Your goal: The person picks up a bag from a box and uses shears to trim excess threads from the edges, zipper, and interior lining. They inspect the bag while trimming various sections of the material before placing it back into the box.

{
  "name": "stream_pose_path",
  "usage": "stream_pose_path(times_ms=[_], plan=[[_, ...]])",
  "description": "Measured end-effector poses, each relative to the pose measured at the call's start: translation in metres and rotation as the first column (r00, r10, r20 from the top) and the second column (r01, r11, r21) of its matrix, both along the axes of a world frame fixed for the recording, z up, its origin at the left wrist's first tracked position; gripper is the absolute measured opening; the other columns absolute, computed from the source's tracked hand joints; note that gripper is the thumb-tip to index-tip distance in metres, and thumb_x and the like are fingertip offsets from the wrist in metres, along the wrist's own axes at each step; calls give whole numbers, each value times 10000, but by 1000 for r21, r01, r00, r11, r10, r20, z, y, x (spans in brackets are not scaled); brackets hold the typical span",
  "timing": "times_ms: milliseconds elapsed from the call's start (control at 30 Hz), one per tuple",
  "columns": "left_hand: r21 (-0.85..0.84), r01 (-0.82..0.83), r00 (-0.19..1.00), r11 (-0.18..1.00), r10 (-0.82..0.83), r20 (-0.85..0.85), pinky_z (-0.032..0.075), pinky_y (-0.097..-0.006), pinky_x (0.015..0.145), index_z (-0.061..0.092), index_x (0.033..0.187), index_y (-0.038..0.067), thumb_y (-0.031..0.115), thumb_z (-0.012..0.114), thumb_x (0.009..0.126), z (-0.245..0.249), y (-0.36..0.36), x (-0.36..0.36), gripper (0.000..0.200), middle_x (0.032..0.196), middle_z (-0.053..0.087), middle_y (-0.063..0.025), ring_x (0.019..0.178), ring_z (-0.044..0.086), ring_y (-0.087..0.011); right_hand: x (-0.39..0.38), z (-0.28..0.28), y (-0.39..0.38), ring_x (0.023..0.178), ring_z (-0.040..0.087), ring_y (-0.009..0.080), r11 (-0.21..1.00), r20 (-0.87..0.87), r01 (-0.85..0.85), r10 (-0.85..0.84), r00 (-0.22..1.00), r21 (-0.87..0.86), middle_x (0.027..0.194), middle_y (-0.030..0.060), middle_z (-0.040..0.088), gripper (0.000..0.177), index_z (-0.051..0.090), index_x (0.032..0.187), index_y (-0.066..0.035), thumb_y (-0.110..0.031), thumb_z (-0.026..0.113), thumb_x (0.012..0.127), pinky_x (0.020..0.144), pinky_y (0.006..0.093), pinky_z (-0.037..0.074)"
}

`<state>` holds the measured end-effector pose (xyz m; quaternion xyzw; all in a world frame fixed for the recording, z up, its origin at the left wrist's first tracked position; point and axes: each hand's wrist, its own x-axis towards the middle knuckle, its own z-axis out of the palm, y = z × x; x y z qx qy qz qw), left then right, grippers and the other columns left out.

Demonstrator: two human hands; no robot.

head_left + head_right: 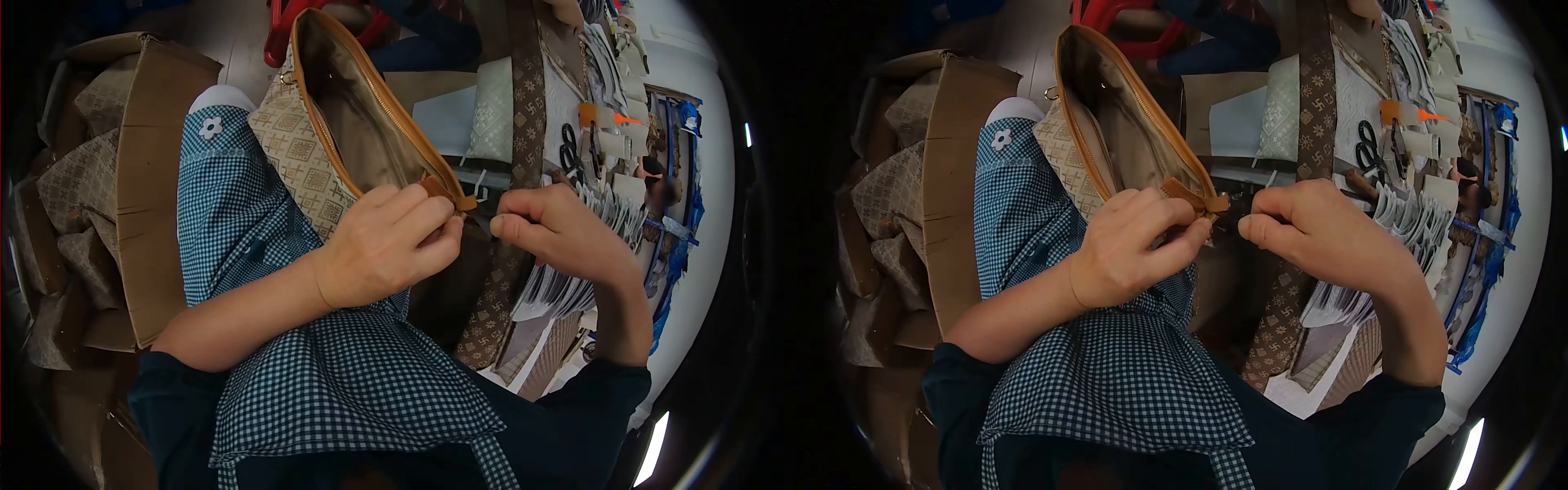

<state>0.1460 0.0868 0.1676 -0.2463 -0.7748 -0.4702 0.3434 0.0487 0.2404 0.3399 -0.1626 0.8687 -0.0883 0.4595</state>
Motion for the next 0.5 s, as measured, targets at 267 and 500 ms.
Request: stream_pose_path(times_ms=[267, 500], plan=[[-18, 5, 1000, 1000, -5, 4, 398, -271, 545, 677, 948, 76, 62, 706, 691, 1, 4, 0, 259, 899, 581, -46, 708, 561, -155, -8, 8, -14, 521, 525, 231, 953, -52, -282, 289, 956, 114, 602, 131, 545, 312, 620, 799, 36, -252, 610, 918, 533, 356, 427], [-46, -2, 1000, 999, 2, -14, 412, -273, 550, 666, 939, 74, 64, 705, 684, 1, 7, 0, 258, 898, 576, -51, 707, 562, -161, -12, 11, -35, 588, 603, 325, 848, -35, -441, 471, 882, 294, 638, 190, 591, 314, 650, 766, 46, -232, 587, 898, 597, 415, 477]])
